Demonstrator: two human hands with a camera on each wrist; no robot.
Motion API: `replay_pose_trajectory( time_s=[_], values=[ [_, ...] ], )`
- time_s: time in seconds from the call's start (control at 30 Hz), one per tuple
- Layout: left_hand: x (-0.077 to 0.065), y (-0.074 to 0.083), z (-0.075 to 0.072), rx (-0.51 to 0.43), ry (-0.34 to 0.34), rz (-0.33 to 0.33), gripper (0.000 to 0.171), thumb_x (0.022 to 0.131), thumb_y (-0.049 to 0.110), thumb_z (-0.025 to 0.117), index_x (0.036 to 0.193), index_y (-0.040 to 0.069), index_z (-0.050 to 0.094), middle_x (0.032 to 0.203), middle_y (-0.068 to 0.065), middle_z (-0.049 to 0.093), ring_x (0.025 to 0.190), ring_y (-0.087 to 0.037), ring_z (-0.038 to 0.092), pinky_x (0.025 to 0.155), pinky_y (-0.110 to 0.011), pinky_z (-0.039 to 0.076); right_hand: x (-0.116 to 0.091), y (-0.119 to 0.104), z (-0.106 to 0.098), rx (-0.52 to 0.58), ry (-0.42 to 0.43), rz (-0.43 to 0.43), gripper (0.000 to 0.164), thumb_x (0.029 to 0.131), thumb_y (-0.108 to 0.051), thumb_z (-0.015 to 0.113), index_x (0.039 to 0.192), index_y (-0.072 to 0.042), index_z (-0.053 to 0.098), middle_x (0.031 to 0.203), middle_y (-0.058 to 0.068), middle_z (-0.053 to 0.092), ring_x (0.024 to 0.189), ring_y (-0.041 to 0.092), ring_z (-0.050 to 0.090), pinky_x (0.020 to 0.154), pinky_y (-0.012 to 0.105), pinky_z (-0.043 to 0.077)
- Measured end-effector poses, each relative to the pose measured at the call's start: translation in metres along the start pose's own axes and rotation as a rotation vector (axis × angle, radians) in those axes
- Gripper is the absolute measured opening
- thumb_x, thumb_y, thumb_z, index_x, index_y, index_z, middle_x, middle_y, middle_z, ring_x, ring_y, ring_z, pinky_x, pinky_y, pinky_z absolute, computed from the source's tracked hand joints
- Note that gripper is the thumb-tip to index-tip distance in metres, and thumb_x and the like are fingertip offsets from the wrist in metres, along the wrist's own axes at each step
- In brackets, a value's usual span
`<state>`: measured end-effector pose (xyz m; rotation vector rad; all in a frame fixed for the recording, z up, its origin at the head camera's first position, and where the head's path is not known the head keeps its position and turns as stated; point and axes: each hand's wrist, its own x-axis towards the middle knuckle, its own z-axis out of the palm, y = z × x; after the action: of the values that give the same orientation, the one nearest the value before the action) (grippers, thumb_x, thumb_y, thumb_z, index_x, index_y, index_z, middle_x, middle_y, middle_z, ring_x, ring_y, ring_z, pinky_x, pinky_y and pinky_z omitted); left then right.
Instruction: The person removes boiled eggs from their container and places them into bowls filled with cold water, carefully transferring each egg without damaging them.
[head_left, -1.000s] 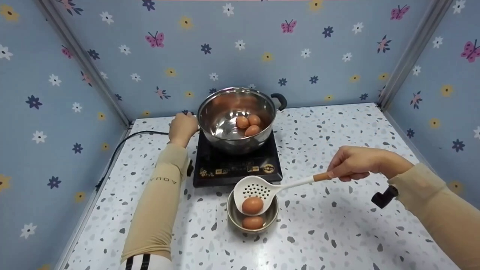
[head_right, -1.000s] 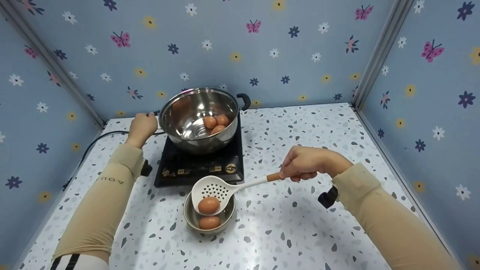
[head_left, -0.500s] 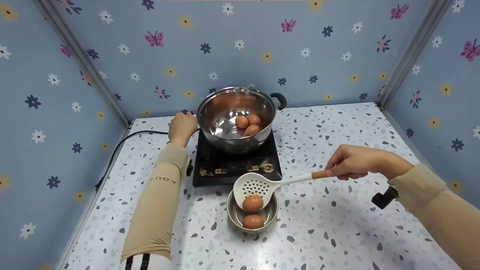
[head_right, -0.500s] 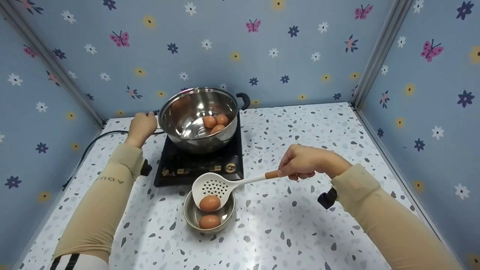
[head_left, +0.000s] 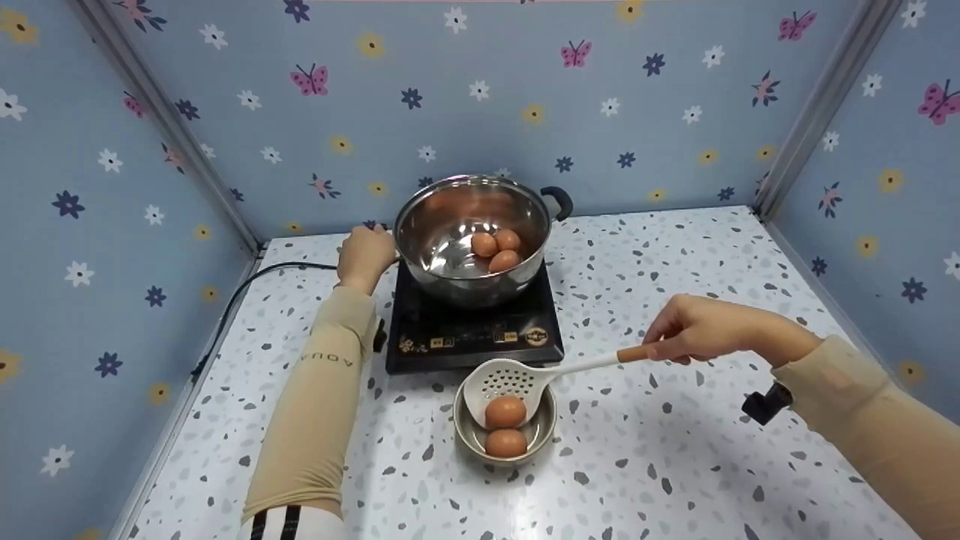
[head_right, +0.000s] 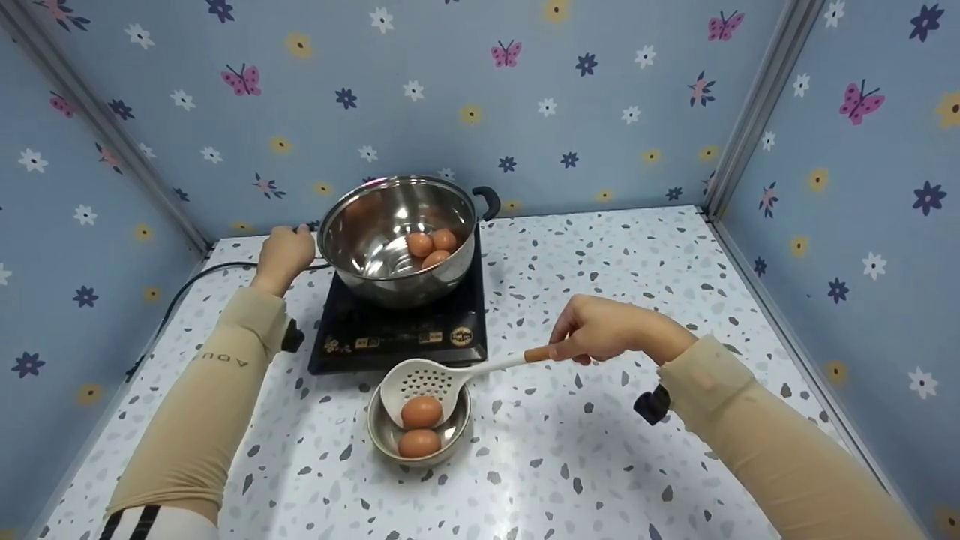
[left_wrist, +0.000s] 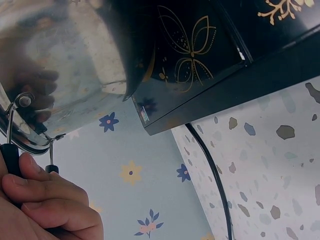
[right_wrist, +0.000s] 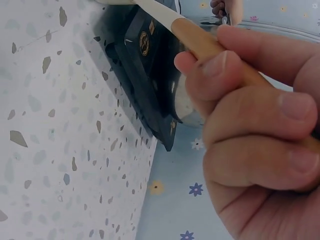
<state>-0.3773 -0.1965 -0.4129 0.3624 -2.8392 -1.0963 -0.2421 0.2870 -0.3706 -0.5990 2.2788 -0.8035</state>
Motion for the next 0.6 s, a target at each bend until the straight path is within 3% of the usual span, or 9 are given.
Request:
replay_pose_trajectory(
  time_s=[0.3, 0.6],
  values=[
    [-0.0011, -0.0009, 0.0015, 0.019, 0.006, 0.006, 0.057, 0.117, 0.03, 0.028, 0.11, -0.004, 0.073, 0.115, -0.029, 0.073, 0.114, -0.05, 0.069, 0.102, -0.062, 0.052, -0.003, -0.0063, 0.0014, -0.114, 0.069, -0.128, 0.011, 0.103, -0.011, 0.073, 0.103, -0.01, 0.084, 0.068, -0.005, 0.059, 0.052, 0.001, 0.041, 0.049, 0.02, 0.033],
    [-0.0008, 0.0, 0.001, 0.015, 0.006, 0.0, 0.058, 0.117, 0.03, 0.028, 0.123, -0.008, 0.072, 0.126, -0.031, 0.072, 0.124, -0.05, 0.067, 0.107, -0.063, 0.05, -0.0051, -0.006, 0.0016, -0.12, 0.116, -0.12, 0.012, 0.102, -0.009, 0.074, 0.107, -0.009, 0.085, 0.071, -0.004, 0.063, 0.055, 0.002, 0.045, 0.052, 0.021, 0.038]
  ],
)
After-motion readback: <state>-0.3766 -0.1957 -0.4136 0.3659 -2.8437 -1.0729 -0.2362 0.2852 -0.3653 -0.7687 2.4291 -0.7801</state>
